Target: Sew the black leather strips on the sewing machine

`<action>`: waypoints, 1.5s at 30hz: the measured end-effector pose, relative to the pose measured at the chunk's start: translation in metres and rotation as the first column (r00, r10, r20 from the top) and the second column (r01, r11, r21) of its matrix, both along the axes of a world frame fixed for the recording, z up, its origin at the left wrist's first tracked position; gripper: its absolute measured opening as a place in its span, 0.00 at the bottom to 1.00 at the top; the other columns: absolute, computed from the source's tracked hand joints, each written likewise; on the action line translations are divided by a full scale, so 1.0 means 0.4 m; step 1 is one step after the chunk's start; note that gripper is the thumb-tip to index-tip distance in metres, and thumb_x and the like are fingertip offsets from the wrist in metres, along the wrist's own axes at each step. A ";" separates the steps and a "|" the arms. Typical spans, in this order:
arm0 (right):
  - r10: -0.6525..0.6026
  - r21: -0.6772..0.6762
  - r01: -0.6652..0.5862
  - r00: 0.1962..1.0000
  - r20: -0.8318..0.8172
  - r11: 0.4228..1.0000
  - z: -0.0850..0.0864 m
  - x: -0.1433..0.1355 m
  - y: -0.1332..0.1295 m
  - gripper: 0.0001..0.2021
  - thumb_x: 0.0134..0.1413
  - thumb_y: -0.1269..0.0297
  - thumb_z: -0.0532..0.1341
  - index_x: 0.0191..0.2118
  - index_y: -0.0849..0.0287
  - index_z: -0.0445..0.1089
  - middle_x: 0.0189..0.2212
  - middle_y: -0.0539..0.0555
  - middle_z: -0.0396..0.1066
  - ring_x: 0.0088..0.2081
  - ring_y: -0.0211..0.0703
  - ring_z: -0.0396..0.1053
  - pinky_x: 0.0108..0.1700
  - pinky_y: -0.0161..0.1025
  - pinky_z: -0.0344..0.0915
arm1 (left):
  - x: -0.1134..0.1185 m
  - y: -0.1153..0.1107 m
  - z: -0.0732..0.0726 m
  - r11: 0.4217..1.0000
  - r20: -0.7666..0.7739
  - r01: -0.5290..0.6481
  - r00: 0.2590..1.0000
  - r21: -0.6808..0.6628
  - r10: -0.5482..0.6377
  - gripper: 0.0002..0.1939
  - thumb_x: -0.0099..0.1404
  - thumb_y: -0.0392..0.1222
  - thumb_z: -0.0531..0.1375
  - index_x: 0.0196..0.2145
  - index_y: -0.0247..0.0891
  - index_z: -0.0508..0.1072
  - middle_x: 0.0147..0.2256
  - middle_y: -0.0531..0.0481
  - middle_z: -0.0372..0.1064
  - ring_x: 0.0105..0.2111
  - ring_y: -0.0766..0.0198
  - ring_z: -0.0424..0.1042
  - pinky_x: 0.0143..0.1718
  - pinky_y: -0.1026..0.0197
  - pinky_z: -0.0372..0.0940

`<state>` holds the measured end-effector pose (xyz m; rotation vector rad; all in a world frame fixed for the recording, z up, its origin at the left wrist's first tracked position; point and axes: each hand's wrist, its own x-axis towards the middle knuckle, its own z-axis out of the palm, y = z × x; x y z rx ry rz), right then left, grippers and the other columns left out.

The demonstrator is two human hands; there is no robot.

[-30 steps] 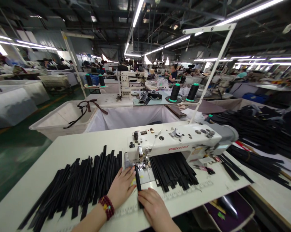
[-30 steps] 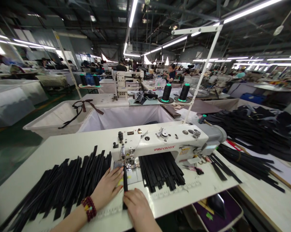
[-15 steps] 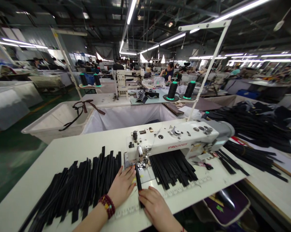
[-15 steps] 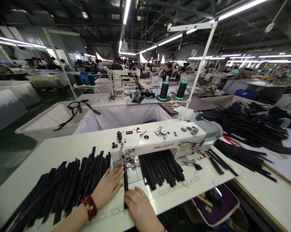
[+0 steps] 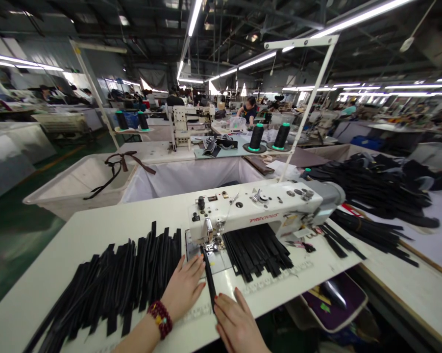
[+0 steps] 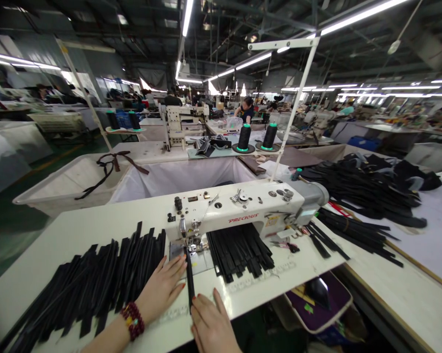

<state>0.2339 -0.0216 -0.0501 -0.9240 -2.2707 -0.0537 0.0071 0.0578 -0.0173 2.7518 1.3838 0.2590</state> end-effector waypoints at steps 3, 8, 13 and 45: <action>0.016 -0.060 -0.015 1.000 0.018 0.998 0.035 0.000 0.019 0.14 0.62 0.72 0.57 0.52 0.61 0.69 0.49 0.55 0.75 0.54 0.44 0.70 0.70 0.51 0.45 | -0.002 0.020 -0.003 1.000 0.015 -0.017 1.000 -0.007 0.017 0.22 0.69 0.42 0.55 0.59 0.36 0.68 0.62 0.38 0.64 0.61 0.47 0.63 0.63 0.36 0.54; -0.015 -0.132 0.013 1.000 -0.010 0.991 0.038 -0.021 0.058 0.12 0.61 0.72 0.60 0.50 0.59 0.70 0.48 0.55 0.75 0.54 0.45 0.71 0.70 0.54 0.45 | -0.006 0.049 -0.002 1.000 -0.008 -0.027 1.000 0.005 0.027 0.23 0.69 0.41 0.56 0.60 0.38 0.68 0.62 0.39 0.64 0.61 0.49 0.63 0.63 0.38 0.54; -0.049 -0.159 0.039 0.997 -0.058 0.986 0.018 -0.042 0.097 0.10 0.62 0.70 0.60 0.49 0.57 0.70 0.46 0.54 0.76 0.51 0.45 0.71 0.70 0.56 0.43 | -0.003 0.066 0.003 0.999 -0.035 -0.040 0.999 0.004 0.040 0.22 0.69 0.41 0.55 0.59 0.37 0.68 0.61 0.39 0.66 0.61 0.49 0.63 0.63 0.38 0.54; -0.078 -0.094 0.077 0.997 -0.004 0.993 0.011 -0.088 0.170 0.14 0.60 0.71 0.61 0.51 0.57 0.70 0.47 0.53 0.75 0.52 0.49 0.69 0.67 0.52 0.49 | -0.036 0.144 0.043 0.995 0.117 -0.081 0.989 -0.049 0.086 0.20 0.67 0.30 0.52 0.53 0.39 0.73 0.52 0.41 0.74 0.55 0.49 0.68 0.62 0.32 0.49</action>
